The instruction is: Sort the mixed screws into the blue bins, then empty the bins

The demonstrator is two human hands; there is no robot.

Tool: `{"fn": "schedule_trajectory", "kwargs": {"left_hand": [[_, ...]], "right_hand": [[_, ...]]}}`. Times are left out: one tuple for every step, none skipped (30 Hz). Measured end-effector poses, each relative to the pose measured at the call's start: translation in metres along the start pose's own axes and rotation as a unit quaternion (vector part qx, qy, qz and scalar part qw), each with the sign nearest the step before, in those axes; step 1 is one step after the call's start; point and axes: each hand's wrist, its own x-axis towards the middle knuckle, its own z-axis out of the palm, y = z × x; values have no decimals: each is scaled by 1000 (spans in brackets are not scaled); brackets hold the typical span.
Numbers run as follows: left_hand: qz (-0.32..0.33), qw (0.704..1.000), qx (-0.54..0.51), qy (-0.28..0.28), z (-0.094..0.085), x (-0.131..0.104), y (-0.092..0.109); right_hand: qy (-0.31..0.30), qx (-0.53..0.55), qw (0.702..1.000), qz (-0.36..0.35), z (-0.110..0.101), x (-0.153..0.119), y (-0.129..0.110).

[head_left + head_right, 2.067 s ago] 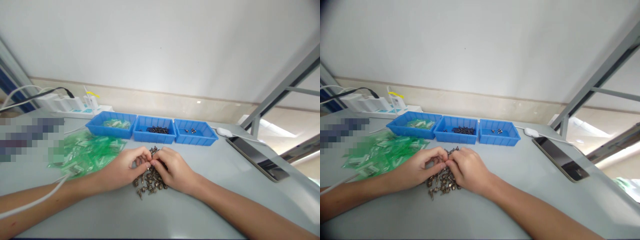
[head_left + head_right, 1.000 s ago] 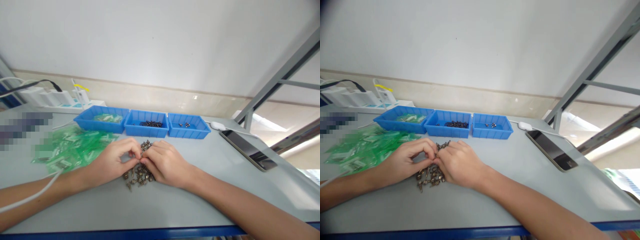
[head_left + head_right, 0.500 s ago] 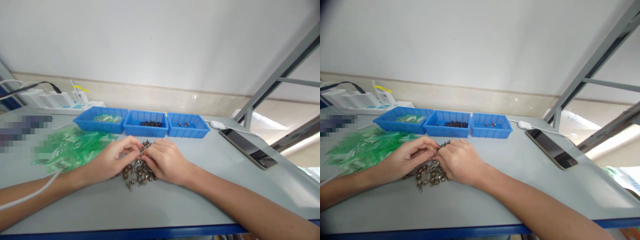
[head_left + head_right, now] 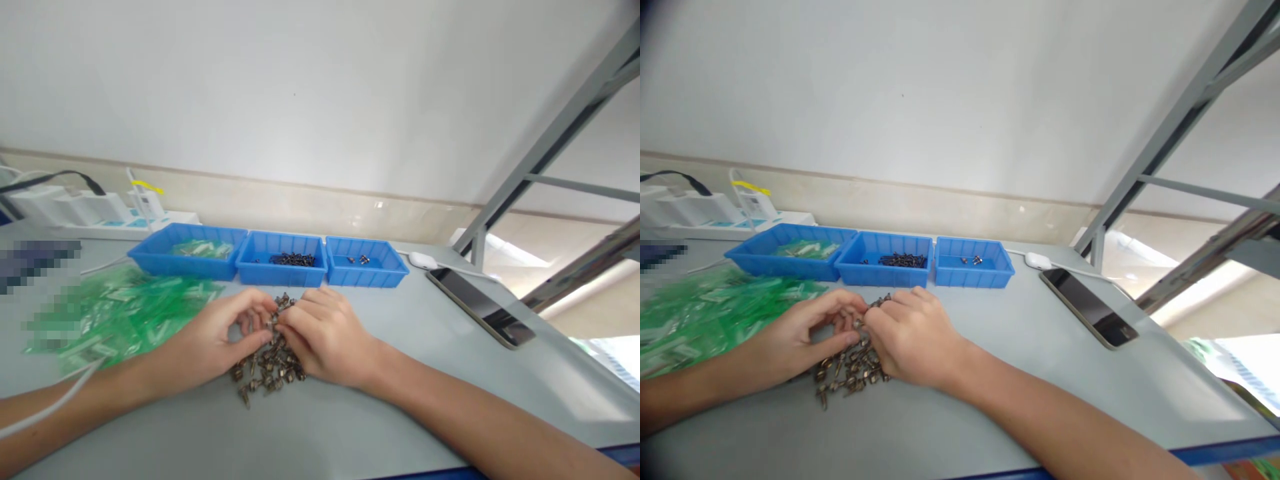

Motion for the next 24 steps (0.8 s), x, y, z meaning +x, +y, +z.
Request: {"fn": "schedule_trajectory", "kwargs": {"left_hand": [[-5,1000,-5,-4,0,0,1],[-8,1000,-8,-7,0,0,2],[-10,1000,-7,-10,-1,0,2],[-12,1000,-1,-15,-1,0,3],[-13,1000,10,-22,-1,0,3],[-13,999,24,-30,-1,-1,2],[-11,998,38,-39,-1,-2,2],[-9,998,50,-47,0,-3,1],[-6,997,57,-56,0,-3,1],[-2,996,60,-61,0,-4,1],[3,996,60,-65,0,-4,1],[7,996,59,-67,1,-4,2],[11,996,61,-69,1,-4,4],[14,995,63,-70,0,-3,5],[17,995,67,-70,0,-3,7],[20,995,71,-70,0,-3,8],[23,994,74,-72,0,-3,9],[27,994,76,-72,0,-3,9],[30,994,76,-72,0,-3,10],[31,994,76,-73,0,-3,10],[30,994,76,-73,-1,-2,10],[28,994,75,-74,-1,-2,10],[25,994,75,-74,-1,-2,10],[19,994,74,-73,-1,-2,10]], "right_hand": [[9,-19,1000,-5,-4,0,3],[21,-38,999,-5,-10,1,6],[35,-56,998,0,-17,1,11],[53,-72,996,12,-24,2,16],[75,-85,993,33,-32,3,21],[98,-92,989,58,-41,4,26],[125,-101,983,85,-49,4,31],[153,-113,975,110,-56,5,36],[180,-129,966,131,-63,4,40],[206,-149,956,150,-69,4,43],[228,-169,945,164,-73,3,47],[245,-188,935,177,-77,2,51],[255,-202,926,189,-80,1,55],[256,-210,922,203,-83,-1,60],[243,-211,921,218,-85,-2,65],[215,-206,925,237,-86,-4,71],[172,-200,929,260,-87,-5,76],[121,-194,931,284,-88,-7,81],[71,-189,930,306,-88,-8,85],[30,-187,927,324,-87,-9,89],[3,-188,923,337,-87,-9,91],[-11,-188,920,345,-85,-9,92],[-15,-188,919,346,-84,-9,92],[-14,-187,921,341,-82,-8,90]]}}
